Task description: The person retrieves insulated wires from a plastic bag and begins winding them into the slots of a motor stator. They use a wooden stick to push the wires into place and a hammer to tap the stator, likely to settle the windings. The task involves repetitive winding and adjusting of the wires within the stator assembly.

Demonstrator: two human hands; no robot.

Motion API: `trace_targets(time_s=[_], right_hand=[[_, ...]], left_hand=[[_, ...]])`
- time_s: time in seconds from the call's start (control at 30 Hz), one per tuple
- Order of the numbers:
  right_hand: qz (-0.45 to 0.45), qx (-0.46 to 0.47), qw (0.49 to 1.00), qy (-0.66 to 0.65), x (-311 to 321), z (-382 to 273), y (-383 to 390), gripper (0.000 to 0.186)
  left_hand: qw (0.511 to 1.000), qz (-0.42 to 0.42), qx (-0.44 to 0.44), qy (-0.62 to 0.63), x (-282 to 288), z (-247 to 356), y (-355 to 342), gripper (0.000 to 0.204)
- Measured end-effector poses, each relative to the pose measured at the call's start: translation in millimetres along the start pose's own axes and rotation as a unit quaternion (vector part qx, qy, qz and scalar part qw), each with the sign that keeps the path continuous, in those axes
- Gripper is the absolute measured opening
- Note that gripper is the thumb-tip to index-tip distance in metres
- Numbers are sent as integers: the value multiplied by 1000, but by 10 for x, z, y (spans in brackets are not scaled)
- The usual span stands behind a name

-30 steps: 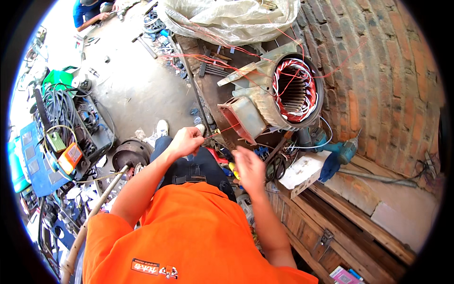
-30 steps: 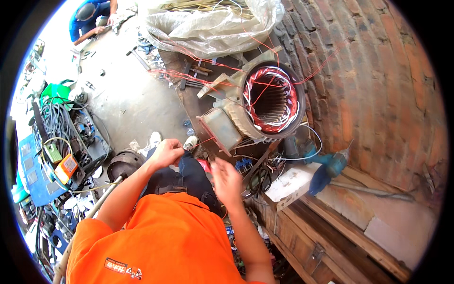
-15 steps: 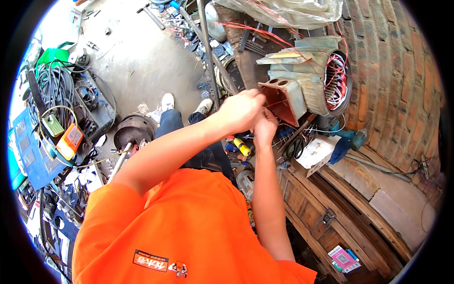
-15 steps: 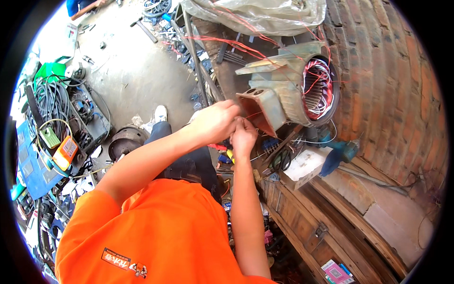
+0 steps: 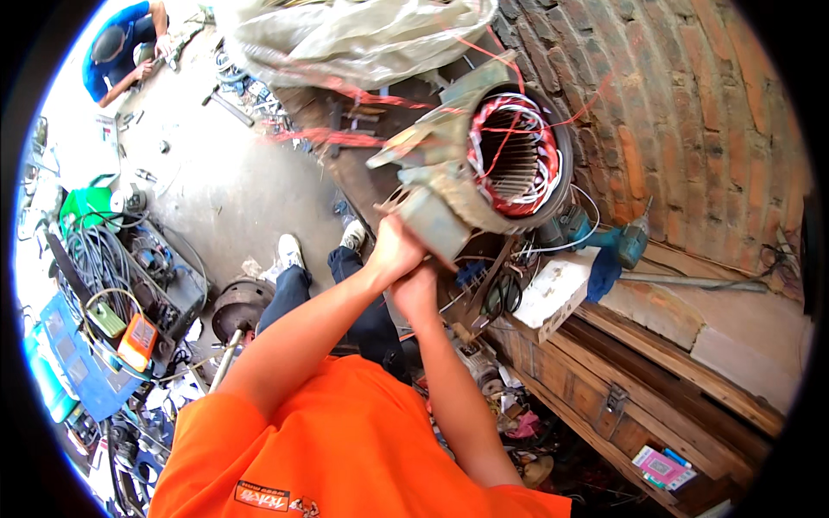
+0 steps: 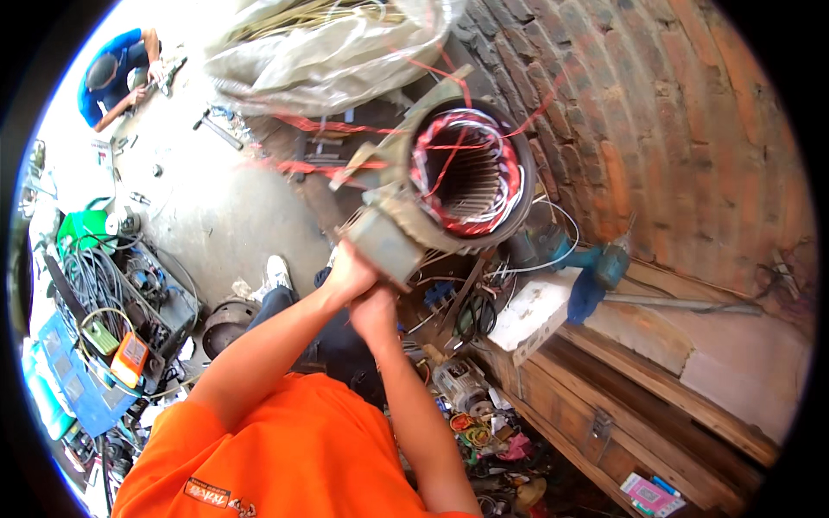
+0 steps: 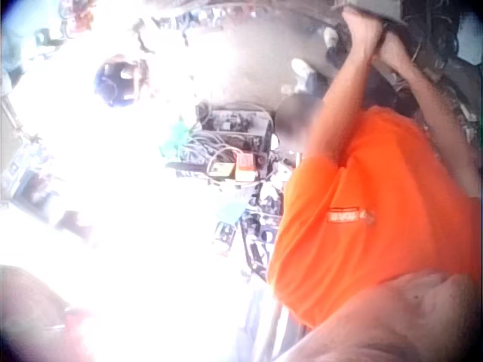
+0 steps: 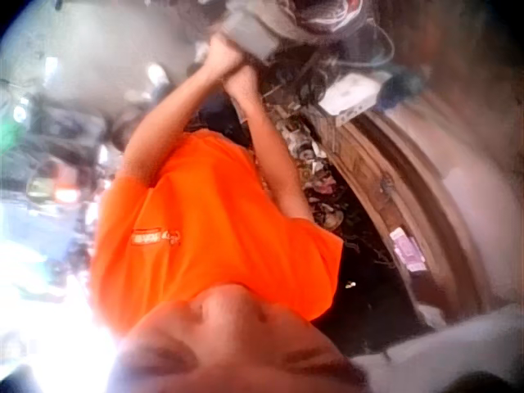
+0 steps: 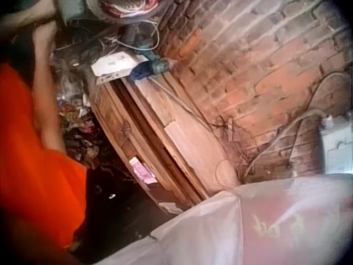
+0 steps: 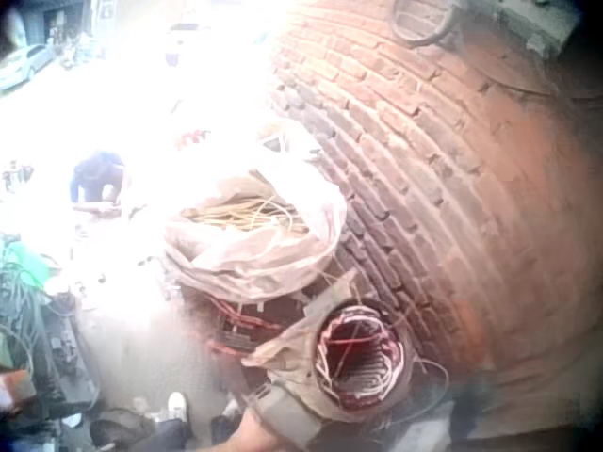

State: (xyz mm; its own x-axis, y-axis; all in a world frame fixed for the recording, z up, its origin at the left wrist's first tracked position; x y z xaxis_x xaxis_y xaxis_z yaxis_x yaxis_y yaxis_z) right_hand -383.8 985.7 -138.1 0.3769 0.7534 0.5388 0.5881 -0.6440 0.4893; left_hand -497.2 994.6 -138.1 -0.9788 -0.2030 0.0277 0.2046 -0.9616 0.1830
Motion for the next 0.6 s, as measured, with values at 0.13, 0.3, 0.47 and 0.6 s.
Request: trace_targets(time_s=[0.13,0.3,0.47,0.6], right_hand=[[-36,30,999,-26,98,-140,89,22],[-44,157,985,59,-122,183,112,26],[-103,137,977,-124,-63,195,155,34],[-135,155,961,-184,52,19,103,20]], left_hand=[[986,-21,-6,-167,35,-28,132,27],[960,-106,-2,-260,184,-21,290,27],[966,-70,89,-233,144,24,346,28],[940,-117,146,-286,191,-34,498,34]])
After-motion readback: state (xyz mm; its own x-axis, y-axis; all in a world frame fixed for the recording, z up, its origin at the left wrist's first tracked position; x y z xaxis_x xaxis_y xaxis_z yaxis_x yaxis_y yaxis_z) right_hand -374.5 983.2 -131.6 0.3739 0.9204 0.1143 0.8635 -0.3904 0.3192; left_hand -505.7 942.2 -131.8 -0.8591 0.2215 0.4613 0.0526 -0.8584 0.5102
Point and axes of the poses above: each hand's wrist, its own y-axis away from the middle knuckle, its own x-axis out of the back of the hand, z = x × y, the point moved 2 cm from there along -y, towards the middle knuckle, and after that the axes turned 15 degrees about -z, right-handed, at the moved point
